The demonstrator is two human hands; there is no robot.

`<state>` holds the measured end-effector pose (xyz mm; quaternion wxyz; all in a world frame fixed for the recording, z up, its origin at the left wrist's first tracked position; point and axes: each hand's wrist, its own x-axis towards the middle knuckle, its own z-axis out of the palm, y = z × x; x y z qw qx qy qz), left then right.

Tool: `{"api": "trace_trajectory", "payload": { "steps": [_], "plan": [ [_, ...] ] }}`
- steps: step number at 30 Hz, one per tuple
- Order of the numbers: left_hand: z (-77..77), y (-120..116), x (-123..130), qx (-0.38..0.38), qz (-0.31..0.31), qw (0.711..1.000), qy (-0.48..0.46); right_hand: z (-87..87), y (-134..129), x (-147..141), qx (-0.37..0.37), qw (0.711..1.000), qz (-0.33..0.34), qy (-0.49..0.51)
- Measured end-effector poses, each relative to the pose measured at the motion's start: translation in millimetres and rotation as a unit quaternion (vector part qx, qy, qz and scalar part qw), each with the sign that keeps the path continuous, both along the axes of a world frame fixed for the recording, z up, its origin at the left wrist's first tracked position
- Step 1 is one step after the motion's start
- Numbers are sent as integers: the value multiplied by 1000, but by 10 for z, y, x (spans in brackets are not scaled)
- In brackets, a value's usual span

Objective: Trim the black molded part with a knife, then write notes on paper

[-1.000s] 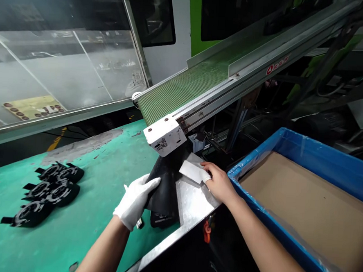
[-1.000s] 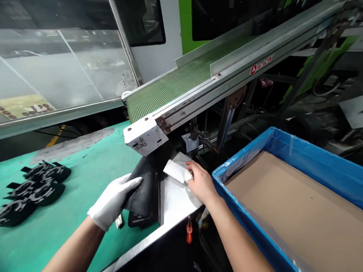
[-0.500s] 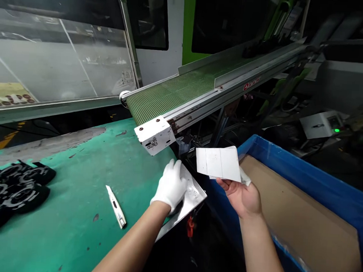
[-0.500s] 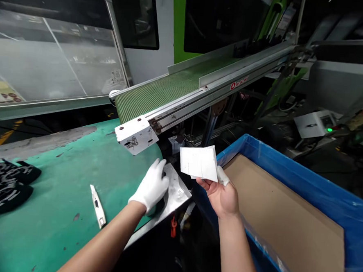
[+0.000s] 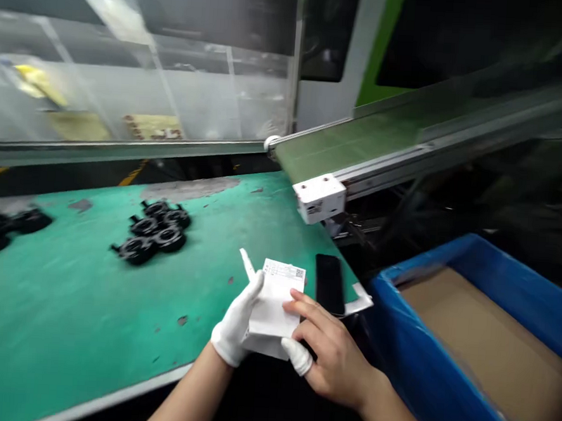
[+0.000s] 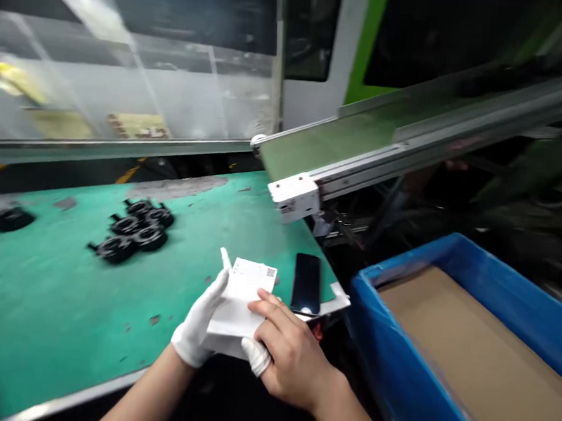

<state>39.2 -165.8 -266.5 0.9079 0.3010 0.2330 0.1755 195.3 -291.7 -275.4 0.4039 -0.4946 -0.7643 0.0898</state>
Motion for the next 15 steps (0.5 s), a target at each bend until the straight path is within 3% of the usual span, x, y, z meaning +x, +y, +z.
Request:
{"api": "trace_trajectory", "payload": {
  "steps": [4,8,11,15],
  "plan": [
    [-137,-177,-720,-131,81,983,-102,-164,188,-574,-5,994,110,26],
    [-181,-189,-1314,-133,201,953,-185,-281,278,-1186,31,981,144,127],
    [-163,-122,-1726,-86,278,940,-181,-361,246,-1785,47,962,121,241],
    [-152,-8,-2151,-41,358,916,-176,-399,121,-2514,-35,905,24,423]
  ]
}}
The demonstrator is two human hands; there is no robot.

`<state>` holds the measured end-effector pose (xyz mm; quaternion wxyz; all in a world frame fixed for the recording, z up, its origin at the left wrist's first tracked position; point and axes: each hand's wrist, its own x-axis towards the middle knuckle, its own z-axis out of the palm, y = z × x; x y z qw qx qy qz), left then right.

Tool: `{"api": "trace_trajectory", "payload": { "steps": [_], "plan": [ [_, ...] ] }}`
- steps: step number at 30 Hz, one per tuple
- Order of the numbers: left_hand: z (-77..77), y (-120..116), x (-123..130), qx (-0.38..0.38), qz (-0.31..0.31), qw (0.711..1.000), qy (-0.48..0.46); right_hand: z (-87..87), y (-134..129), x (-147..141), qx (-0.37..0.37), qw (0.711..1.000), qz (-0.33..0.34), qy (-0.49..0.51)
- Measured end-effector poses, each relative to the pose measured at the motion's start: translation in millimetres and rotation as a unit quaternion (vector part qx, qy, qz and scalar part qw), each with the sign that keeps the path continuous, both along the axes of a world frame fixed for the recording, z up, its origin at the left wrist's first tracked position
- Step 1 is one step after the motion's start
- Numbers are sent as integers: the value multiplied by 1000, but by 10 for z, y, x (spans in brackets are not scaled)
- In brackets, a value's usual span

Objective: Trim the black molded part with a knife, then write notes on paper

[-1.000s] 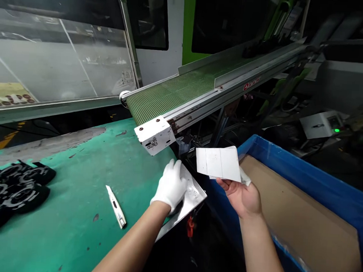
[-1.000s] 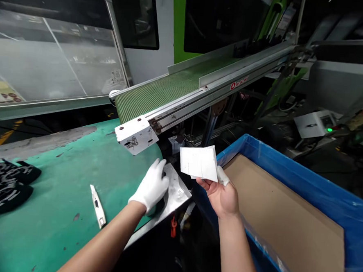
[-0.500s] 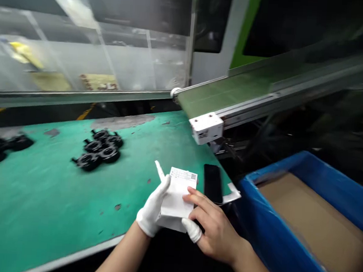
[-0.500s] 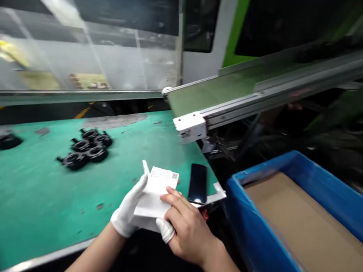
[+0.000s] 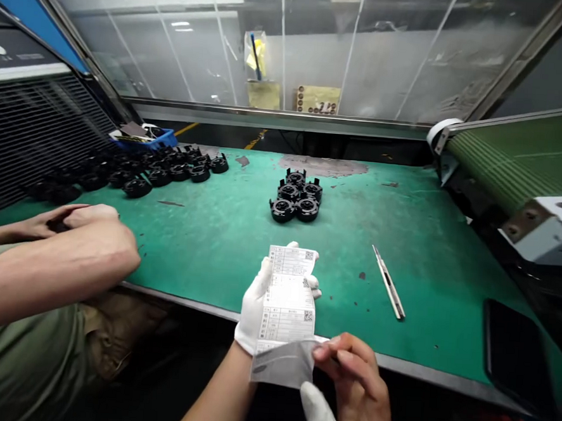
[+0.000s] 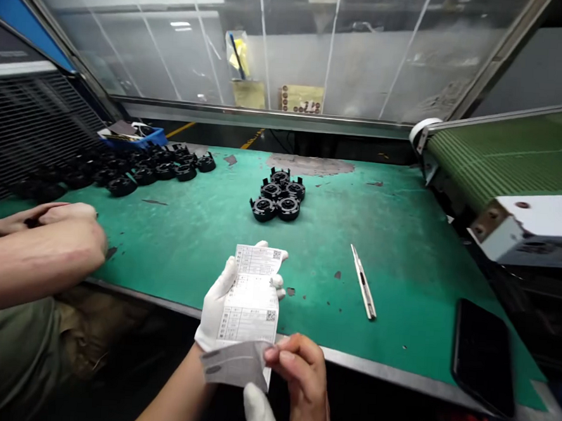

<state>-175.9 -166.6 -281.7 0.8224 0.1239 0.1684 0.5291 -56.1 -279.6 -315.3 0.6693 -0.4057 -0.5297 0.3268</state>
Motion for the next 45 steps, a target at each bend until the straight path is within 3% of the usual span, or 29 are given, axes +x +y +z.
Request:
{"api": "trace_trajectory", "payload": {
  "steps": [3,7,15,19,21,31,35,39,42,43,44,45],
  "plan": [
    [-39,39,-189,14,14,1000,-8,-33,-70,-232,-65,997,-24,36],
    [-125,23,-291,23,2,1000,5,-153,-116,-179,-105,994,-22,-9],
    [-81,11,-256,19,7,999,34,-261,-115,-23,-45,995,54,-75],
    [-63,21,-235,12,0,998,63,-321,-61,172,-25,972,190,-135],
    [-67,22,-216,14,-2,997,71,-347,-40,277,-16,961,225,-159],
    [-96,34,-51,-6,-21,997,68,-363,-69,464,-57,963,220,-142],
    [-116,41,-22,-20,-32,996,78,-184,39,594,-73,937,293,-175],
    [-139,-11,53,-39,-69,991,111,266,206,768,-143,867,424,-219],
    [-165,-104,165,-39,-70,984,160,538,401,865,-167,801,541,-195],
    [-176,-137,203,-35,-69,983,166,569,482,887,-157,802,553,-165],
    [-188,-165,235,-32,-72,983,167,565,565,906,-143,830,523,-127],
    [-200,-186,260,-32,-79,983,165,532,645,922,-138,902,401,-79]
  ]
}}
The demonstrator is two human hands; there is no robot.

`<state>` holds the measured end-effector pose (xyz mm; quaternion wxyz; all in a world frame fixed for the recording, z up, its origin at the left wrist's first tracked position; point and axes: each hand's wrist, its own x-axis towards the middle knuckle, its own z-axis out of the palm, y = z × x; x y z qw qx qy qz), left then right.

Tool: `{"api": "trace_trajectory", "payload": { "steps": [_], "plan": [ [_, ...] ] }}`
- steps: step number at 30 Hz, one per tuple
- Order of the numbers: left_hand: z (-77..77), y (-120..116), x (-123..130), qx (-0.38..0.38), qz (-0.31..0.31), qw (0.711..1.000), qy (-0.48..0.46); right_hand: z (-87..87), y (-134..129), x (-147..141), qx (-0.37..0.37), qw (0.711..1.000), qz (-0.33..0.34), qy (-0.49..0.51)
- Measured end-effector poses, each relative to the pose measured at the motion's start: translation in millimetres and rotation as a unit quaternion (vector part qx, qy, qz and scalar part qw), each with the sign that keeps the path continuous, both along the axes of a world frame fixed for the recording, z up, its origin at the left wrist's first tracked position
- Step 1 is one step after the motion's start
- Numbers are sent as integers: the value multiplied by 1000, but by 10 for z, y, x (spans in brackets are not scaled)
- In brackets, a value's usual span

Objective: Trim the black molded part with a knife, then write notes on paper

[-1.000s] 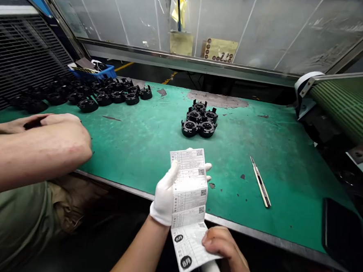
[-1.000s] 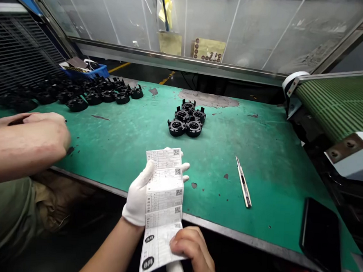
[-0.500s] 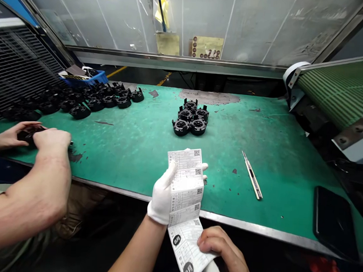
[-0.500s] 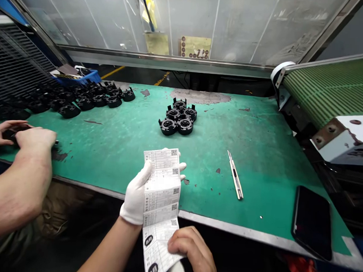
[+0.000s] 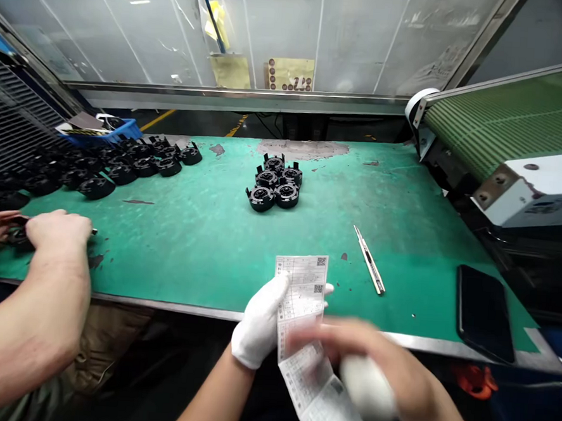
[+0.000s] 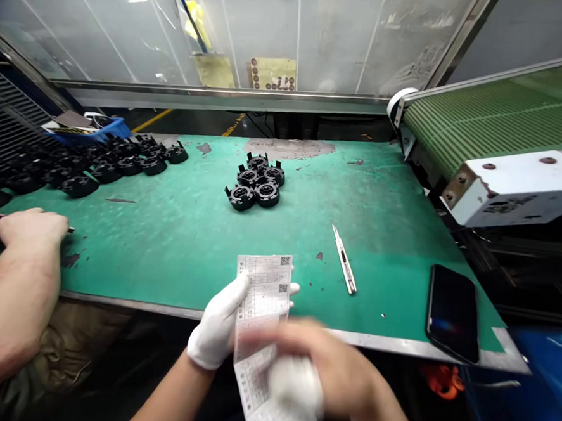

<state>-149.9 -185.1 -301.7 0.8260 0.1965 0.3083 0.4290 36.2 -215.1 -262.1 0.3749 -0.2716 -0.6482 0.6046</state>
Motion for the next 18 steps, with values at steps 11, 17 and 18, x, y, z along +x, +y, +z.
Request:
{"api": "trace_trajectory", "payload": {
  "steps": [11,17,18],
  "plan": [
    [-59,118,-93,-70,-40,986,-149,-829,-242,187,-54,945,-307,-99],
    [-22,227,-158,-55,16,987,-149,-1011,-497,218,71,950,-191,-236],
    [-5,248,-167,-47,33,988,-141,-989,-502,194,83,951,-171,-244]
  ]
}}
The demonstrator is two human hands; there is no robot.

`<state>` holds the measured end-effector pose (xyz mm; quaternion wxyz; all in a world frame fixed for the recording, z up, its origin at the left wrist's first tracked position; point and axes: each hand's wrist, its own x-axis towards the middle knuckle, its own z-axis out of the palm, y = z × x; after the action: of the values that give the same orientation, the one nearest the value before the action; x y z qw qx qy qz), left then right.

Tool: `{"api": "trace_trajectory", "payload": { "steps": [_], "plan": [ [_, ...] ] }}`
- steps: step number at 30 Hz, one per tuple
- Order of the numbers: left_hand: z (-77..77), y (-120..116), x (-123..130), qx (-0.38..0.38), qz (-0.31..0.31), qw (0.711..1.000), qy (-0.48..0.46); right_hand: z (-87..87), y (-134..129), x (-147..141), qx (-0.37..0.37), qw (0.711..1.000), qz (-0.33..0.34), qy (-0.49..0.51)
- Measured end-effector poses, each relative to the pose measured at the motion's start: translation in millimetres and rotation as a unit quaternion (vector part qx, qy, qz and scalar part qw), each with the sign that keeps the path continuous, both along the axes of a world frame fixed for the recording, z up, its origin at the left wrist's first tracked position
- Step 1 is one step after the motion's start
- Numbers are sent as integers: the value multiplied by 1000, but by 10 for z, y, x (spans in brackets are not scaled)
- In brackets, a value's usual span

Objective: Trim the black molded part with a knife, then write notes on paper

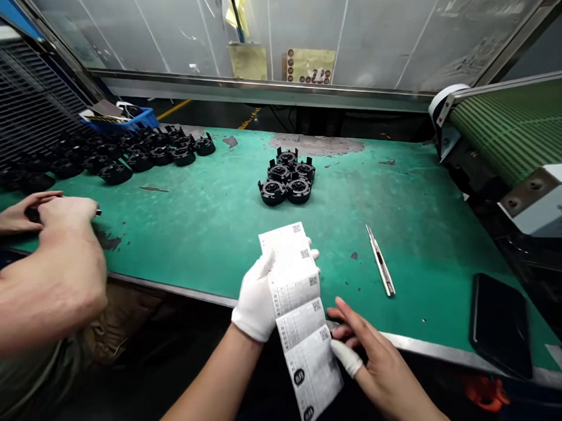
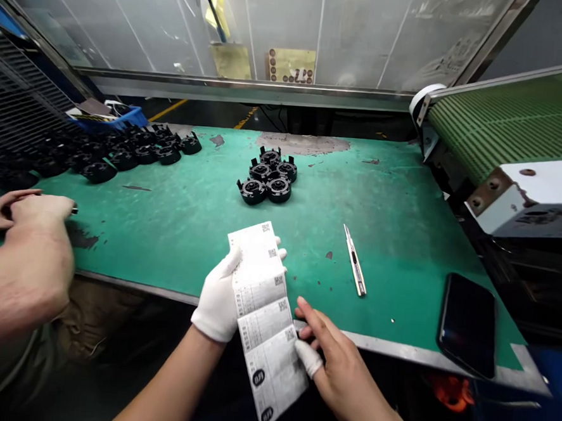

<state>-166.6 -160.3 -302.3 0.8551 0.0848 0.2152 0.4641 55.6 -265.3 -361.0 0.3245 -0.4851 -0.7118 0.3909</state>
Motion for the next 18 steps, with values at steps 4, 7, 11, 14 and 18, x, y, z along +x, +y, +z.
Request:
{"api": "trace_trajectory", "payload": {
  "steps": [4,7,11,14,18],
  "plan": [
    [92,69,-60,24,51,997,45,107,-33,-155,-22,998,63,10],
    [145,97,-157,28,83,994,70,166,-101,-273,-60,994,58,65],
    [128,122,-323,29,106,988,105,208,-157,-355,-168,967,7,190],
    [74,124,-390,15,117,986,122,229,-130,-376,-252,935,-62,243],
    [38,104,-365,24,133,985,107,300,-45,-364,-301,904,-124,277]
  ]
}}
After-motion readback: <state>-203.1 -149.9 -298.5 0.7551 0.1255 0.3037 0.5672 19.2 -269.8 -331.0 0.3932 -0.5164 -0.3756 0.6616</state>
